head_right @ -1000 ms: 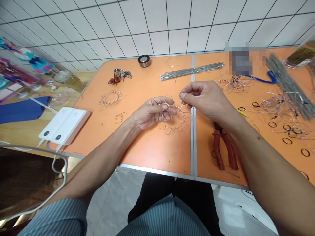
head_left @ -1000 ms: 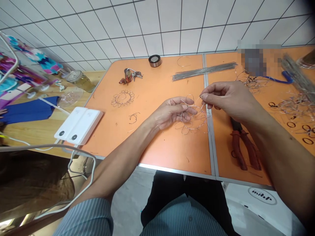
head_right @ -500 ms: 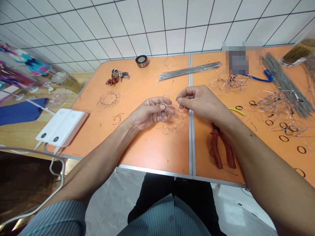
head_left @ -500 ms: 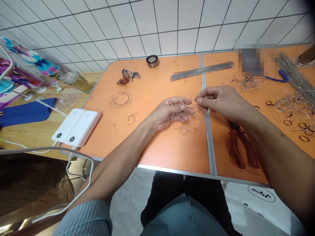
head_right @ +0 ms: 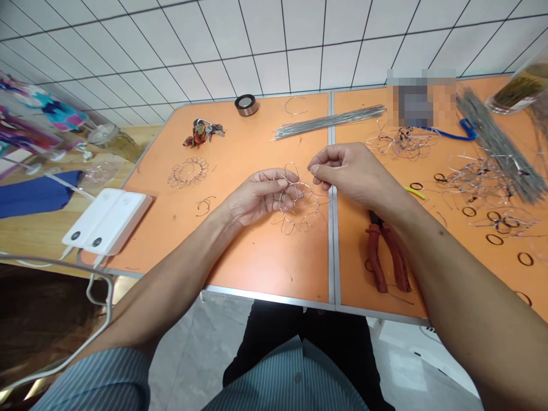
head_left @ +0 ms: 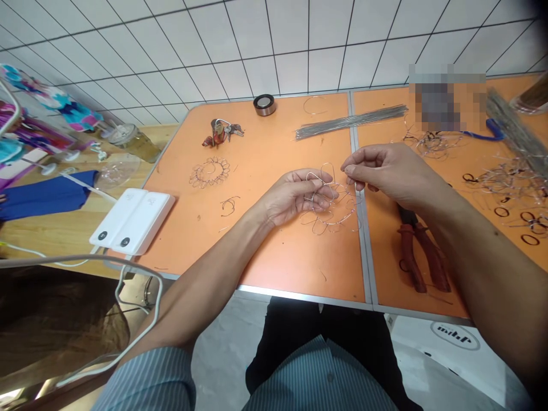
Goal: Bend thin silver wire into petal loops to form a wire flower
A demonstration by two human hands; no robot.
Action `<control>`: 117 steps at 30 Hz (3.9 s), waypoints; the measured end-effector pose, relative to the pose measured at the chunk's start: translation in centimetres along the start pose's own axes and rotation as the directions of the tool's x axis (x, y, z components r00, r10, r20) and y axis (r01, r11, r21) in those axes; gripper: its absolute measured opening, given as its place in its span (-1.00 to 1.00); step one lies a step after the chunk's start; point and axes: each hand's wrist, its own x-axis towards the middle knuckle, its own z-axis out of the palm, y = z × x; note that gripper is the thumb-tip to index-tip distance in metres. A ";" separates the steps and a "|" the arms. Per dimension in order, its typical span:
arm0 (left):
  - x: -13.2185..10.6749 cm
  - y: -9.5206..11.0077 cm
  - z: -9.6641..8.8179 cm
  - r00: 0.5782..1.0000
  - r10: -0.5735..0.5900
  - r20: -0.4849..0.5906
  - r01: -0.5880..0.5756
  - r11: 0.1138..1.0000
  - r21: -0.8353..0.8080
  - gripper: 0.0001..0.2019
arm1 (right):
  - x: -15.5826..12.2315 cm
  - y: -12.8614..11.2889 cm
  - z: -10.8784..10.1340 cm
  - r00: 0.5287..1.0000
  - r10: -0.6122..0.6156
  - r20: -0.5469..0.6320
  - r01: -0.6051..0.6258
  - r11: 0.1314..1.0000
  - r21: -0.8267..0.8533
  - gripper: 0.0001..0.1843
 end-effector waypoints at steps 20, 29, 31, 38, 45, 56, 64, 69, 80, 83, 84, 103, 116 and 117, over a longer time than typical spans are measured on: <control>-0.3 0.4 0.3 0.998 -0.061 0.007 0.061 0.998 -0.006 -0.82 | 0.0 0.2 -0.2 1.000 0.015 -0.025 -0.016 1.000 -0.009 -0.85; -0.3 0.2 0.3 0.999 -0.043 0.029 0.044 0.998 -0.033 -0.87 | -0.1 0.1 -0.2 0.999 0.015 -0.030 -0.015 1.000 -0.008 -0.81; -0.3 0.1 0.2 0.999 -0.046 0.029 0.046 0.998 -0.031 -0.88 | -0.1 0.1 -0.2 0.999 0.022 -0.031 -0.022 1.000 -0.005 -0.83; -0.2 -0.2 -0.2 0.999 -0.036 0.027 0.038 0.998 -0.050 -0.89 | -0.1 -0.1 -0.2 0.999 -0.017 -0.034 0.017 1.000 0.001 -0.86; -0.2 -0.2 -0.2 0.998 -0.043 0.039 0.045 0.996 -0.074 -0.88 | 0.1 0.1 -0.2 0.998 -0.027 -0.062 0.027 1.000 0.003 -0.74; -0.1 -0.4 0.0 0.997 -0.070 -0.017 0.067 0.987 -0.146 -0.91 | 0.1 0.1 -0.1 0.997 -0.016 -0.073 0.020 0.998 0.053 -0.77; 0.2 -0.4 0.0 0.994 -0.097 -0.051 0.084 0.975 -0.207 -0.81 | 0.0 -0.2 0.1 0.995 -0.016 -0.094 0.023 0.998 0.065 -0.74; 0.1 -0.3 0.6 0.992 -0.103 -0.070 0.084 0.969 -0.232 -0.77 | -0.2 -0.4 0.0 0.995 -0.001 -0.101 0.007 0.998 0.064 -0.78; 0.1 -0.2 1.1 0.984 -0.174 -0.046 0.160 0.961 -0.225 -0.75 | -0.3 -0.5 0.2 0.993 0.030 -0.118 -0.021 0.997 0.075 -0.79; 0.0 -0.1 1.4 0.982 -0.186 -0.043 0.171 0.957 -0.236 -0.74 | -0.2 -0.3 0.2 0.988 0.027 -0.149 -0.015 0.996 0.084 -0.78; 0.0 -0.2 1.4 0.982 -0.186 -0.039 0.172 0.955 -0.241 -0.74 | -0.1 -0.2 0.2 0.988 0.027 -0.151 -0.014 0.996 0.086 -0.78; 0.1 -0.6 1.0 0.978 -0.203 -0.056 0.183 0.950 -0.252 -0.79 | 0.0 -0.1 0.2 0.988 0.021 -0.151 -0.010 0.997 0.074 -0.73; 0.1 -0.7 1.2 0.982 -0.176 -0.066 0.157 0.961 -0.227 -0.72 | 0.1 0.1 0.1 0.991 0.012 -0.134 0.003 0.995 0.105 -0.69; 0.1 -0.7 1.2 0.982 -0.172 -0.072 0.153 0.963 -0.223 -0.72 | 0.1 0.1 0.1 0.991 0.015 -0.136 0.000 0.994 0.109 -0.69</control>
